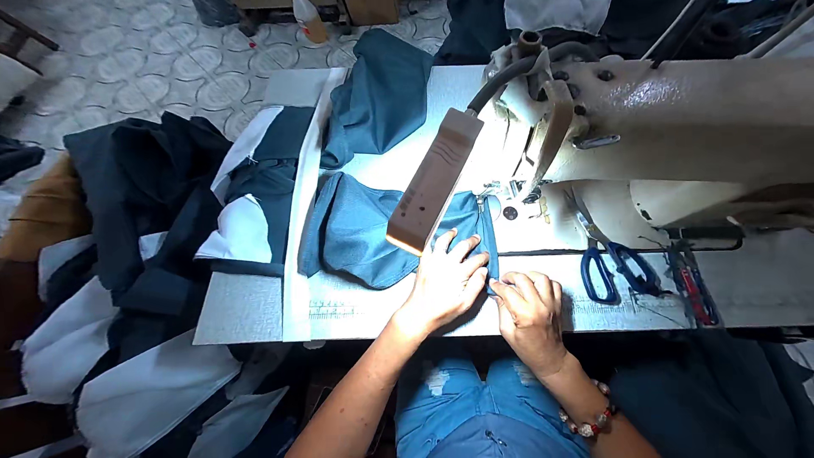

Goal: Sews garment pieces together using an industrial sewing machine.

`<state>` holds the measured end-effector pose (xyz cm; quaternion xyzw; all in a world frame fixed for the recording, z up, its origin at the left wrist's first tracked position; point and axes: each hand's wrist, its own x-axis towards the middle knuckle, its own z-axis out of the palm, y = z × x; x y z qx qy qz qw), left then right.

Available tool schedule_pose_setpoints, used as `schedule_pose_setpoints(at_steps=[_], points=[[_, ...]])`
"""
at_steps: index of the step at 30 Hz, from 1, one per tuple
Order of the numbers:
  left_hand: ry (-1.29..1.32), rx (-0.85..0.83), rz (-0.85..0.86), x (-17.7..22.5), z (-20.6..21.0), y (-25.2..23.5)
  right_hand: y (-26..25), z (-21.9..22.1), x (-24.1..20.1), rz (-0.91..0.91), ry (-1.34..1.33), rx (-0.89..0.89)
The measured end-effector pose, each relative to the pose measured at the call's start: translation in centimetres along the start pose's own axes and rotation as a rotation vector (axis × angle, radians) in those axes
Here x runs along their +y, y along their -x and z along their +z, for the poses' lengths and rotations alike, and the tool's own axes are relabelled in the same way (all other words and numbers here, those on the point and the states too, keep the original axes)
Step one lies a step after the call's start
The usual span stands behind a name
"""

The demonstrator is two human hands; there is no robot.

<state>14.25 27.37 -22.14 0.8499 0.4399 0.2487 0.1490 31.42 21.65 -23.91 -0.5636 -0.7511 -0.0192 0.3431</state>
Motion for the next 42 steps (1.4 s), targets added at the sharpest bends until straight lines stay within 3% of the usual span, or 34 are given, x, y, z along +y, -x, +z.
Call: schedule_pose_setpoints(at_steps=[12,22,29,42], points=[[-0.115,-0.030,-0.056,-0.6,0.0,-0.3,-0.1,0.3,0.5,-0.026,-0.037,0.014],[-0.031,-0.071,-0.092,0.5,0.0,0.5,-0.3,0.3,0.5,-0.045,-0.038,0.000],[-0.026,-0.030,-0.092,-0.5,0.6,1.0,-1.3,0.4,0.5,-0.096,-0.024,-0.054],[-0.054,-0.131,-0.162,-3.3,0.4,-2.2,-4.8,2.0,1.7,-0.103,-0.028,-0.080]])
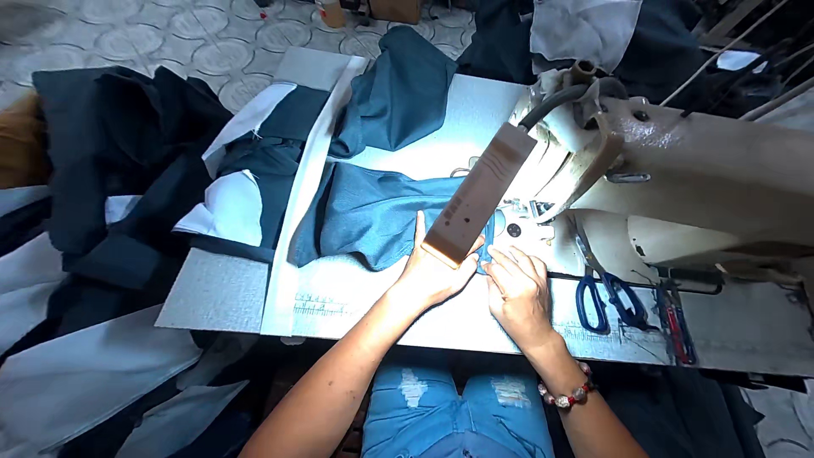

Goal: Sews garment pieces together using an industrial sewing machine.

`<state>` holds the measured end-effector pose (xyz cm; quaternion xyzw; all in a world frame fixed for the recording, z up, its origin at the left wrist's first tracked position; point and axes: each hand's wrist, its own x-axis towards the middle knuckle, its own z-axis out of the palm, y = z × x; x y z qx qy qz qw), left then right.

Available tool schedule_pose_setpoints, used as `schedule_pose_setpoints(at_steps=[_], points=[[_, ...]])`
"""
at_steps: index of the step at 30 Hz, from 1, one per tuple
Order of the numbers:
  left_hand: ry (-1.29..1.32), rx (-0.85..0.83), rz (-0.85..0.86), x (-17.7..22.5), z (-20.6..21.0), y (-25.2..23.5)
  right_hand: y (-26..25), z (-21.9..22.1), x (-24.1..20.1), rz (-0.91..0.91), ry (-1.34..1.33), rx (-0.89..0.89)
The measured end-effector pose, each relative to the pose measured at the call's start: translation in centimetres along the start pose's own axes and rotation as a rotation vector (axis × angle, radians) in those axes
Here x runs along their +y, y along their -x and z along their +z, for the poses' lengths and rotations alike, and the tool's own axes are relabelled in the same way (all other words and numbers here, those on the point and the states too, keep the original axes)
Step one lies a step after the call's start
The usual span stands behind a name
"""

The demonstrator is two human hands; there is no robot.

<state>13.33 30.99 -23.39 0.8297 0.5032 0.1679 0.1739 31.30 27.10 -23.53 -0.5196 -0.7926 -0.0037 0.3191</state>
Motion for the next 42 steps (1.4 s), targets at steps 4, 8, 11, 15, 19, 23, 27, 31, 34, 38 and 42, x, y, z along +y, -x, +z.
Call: schedule_pose_setpoints(at_steps=[4,8,11,15,19,23,27,31,34,38,42], points=[[-0.090,0.262,0.090,1.5,0.5,1.5,-0.6,-0.3,0.2,0.016,-0.072,0.000],[0.045,0.522,0.113,4.8,1.4,3.7,-1.4,-0.8,-0.2,0.121,-0.205,0.089],[0.130,0.399,-0.031,4.2,1.6,2.0,-1.7,-0.4,-0.8,0.183,-0.299,0.134],[0.011,0.412,0.233,1.2,1.1,-1.4,-1.6,-0.1,-1.0,0.220,-0.337,0.138],[-0.032,0.157,0.347,1.8,-1.3,0.7,-0.3,-0.2,-0.5,0.082,-0.095,-0.003],[-0.082,0.197,0.393,4.6,-1.6,3.1,1.1,-0.4,-1.1,0.007,0.040,0.027],[-0.019,0.276,0.324,4.1,-0.4,2.2,2.3,-0.8,-1.1,0.066,0.065,0.056],[-0.153,0.221,0.122,2.8,-0.1,2.0,2.6,-0.9,-0.9,0.101,0.043,0.049],[-0.189,0.251,0.134,3.3,0.1,2.1,2.6,-0.9,-1.0,0.105,0.025,0.056],[-0.146,0.187,0.103,4.0,0.5,2.8,2.4,-1.1,-0.4,0.061,-0.004,0.013],[-0.067,0.138,0.086,3.6,0.8,3.4,1.5,-1.6,0.1,-0.003,-0.030,-0.072]])
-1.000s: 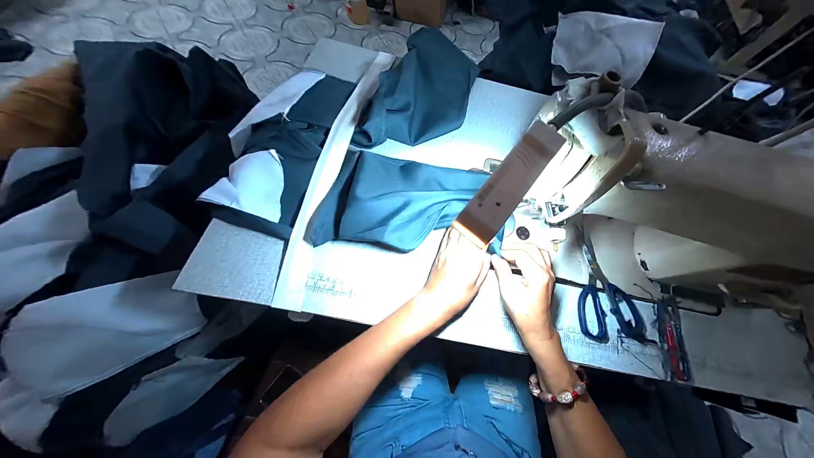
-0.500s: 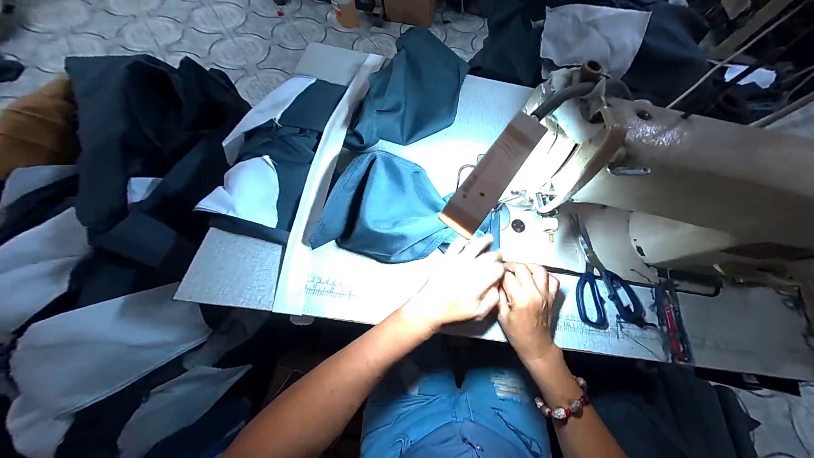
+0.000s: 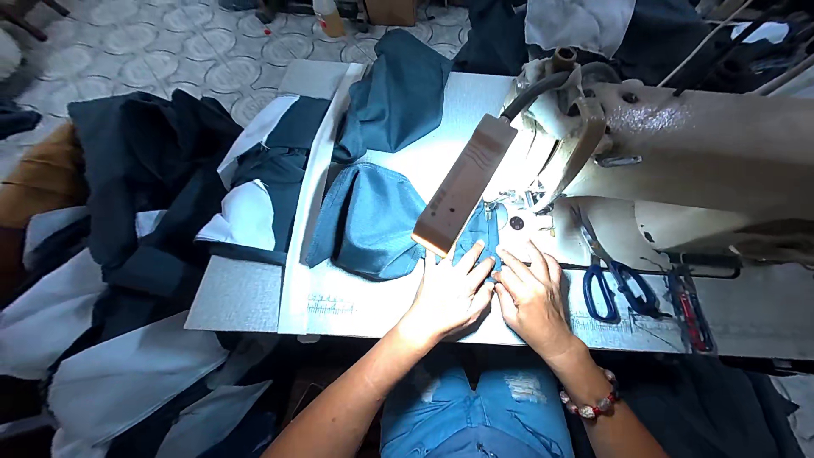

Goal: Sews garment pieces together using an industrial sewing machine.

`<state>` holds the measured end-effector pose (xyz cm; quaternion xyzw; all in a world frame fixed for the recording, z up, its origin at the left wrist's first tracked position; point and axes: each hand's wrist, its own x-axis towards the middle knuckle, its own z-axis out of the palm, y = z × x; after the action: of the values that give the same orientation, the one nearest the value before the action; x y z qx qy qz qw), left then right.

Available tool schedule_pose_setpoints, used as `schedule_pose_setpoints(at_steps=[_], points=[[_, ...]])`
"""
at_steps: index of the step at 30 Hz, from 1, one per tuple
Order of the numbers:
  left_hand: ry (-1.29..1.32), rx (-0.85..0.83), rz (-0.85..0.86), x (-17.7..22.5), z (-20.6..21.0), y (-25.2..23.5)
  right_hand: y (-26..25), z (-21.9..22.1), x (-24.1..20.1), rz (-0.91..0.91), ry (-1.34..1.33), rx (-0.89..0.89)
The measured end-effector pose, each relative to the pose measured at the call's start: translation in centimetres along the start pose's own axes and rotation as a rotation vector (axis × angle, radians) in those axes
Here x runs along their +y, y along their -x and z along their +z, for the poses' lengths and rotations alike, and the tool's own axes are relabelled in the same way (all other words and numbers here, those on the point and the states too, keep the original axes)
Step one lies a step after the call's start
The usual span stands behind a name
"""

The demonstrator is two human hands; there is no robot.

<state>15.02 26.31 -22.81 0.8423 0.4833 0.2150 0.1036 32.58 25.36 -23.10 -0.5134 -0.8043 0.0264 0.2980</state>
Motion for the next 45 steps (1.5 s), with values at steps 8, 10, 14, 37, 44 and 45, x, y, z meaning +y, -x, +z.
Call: schedule_pose_setpoints(at_steps=[8,10,14,37,44,45], points=[[0.082,-0.030,-0.015,-1.2,-0.2,-0.7,-1.4,1.2,0.5,-0.003,-0.001,0.019],[0.084,-0.017,-0.002,-1.7,0.0,-1.2,-1.9,1.1,0.7,0.006,-0.016,-0.019],[0.062,-0.026,0.017,-2.5,0.2,-1.7,-0.8,-2.6,2.3,0.092,-0.026,-0.084],[0.023,-0.175,0.009,-5.1,0.0,-4.9,5.7,-13.7,16.3,0.392,0.383,0.286],[0.041,-0.161,0.038,-5.0,-0.2,-4.5,6.4,-13.3,15.9,0.479,0.303,0.091],[0.045,-0.153,0.038,-4.9,-0.2,-4.4,6.4,-13.4,15.9,0.468,0.309,0.107]])
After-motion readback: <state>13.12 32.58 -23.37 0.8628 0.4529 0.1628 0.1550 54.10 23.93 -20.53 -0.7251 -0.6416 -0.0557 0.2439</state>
